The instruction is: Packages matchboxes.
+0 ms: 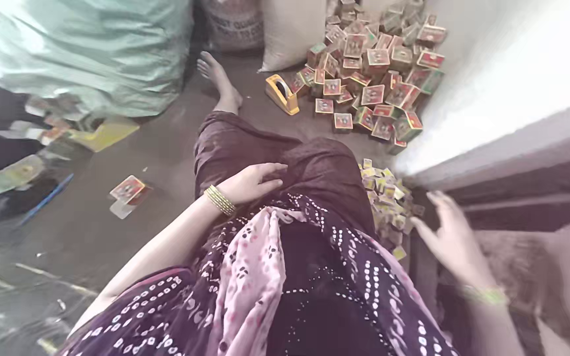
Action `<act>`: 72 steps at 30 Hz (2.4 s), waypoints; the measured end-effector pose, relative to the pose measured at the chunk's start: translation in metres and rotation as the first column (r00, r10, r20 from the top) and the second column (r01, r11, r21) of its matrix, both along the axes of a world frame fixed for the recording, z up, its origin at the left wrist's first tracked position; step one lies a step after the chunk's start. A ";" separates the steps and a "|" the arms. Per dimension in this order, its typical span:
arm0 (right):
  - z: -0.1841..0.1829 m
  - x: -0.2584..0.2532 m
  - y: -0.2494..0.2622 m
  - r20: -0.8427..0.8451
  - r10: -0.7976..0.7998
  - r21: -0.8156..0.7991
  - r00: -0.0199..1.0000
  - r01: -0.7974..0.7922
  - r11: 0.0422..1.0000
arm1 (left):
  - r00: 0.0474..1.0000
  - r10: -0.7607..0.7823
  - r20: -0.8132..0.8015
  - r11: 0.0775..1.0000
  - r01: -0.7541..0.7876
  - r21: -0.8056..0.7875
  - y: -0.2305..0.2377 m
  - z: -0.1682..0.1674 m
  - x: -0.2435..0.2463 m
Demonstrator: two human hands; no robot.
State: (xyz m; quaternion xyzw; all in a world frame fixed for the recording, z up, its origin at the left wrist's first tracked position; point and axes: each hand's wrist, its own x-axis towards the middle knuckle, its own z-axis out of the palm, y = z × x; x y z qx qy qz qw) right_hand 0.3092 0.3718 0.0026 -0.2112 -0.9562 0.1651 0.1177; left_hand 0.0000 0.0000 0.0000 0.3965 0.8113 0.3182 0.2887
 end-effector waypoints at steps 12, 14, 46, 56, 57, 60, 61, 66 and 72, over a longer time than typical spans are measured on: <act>-0.026 -0.284 -0.030 0.246 0.320 -0.309 0.915 -0.239 0.921 | 0.778 0.423 0.464 0.615 -0.623 0.483 -0.023 -0.052 -0.062; -0.040 -0.343 -0.035 0.276 0.348 -0.361 0.896 -0.239 0.901 | 0.629 0.495 0.599 0.529 -0.765 0.366 -0.020 -0.070 -0.066; -0.146 -0.498 -0.146 0.244 -0.027 -0.219 0.969 0.083 0.972 | 0.599 0.352 0.719 0.487 -0.774 0.406 -0.031 -0.095 -0.094; -0.130 -0.449 -0.141 0.177 0.114 -0.152 0.978 -0.088 0.984 | -0.307 0.708 0.636 -0.540 -0.815 0.209 -0.198 -0.122 -0.101; -0.130 -0.447 -0.141 0.167 0.117 -0.131 0.979 -0.095 0.987 | -0.448 0.674 0.587 -0.620 -0.775 0.120 -0.228 -0.139 -0.105; -0.132 -0.449 -0.145 0.140 0.126 -0.074 0.982 -0.117 0.990 | -0.618 0.688 0.381 -0.662 -0.749 -0.020 -0.316 -0.196 -0.112; -0.132 -0.450 -0.147 0.126 0.130 -0.060 0.984 -0.123 0.991 | -0.588 0.745 0.314 -0.614 -0.789 -0.021 -0.336 -0.214 -0.113; -0.136 -0.469 -0.153 0.160 0.043 -0.154 0.986 -0.018 0.988 | -0.463 0.844 0.270 -0.479 -0.878 -0.007 -0.369 -0.250 -0.117; -0.108 -0.512 -0.161 0.451 -0.197 -0.001 0.871 0.221 0.975 | -0.295 0.951 0.095 -0.306 -0.940 0.147 -0.341 -0.228 -0.108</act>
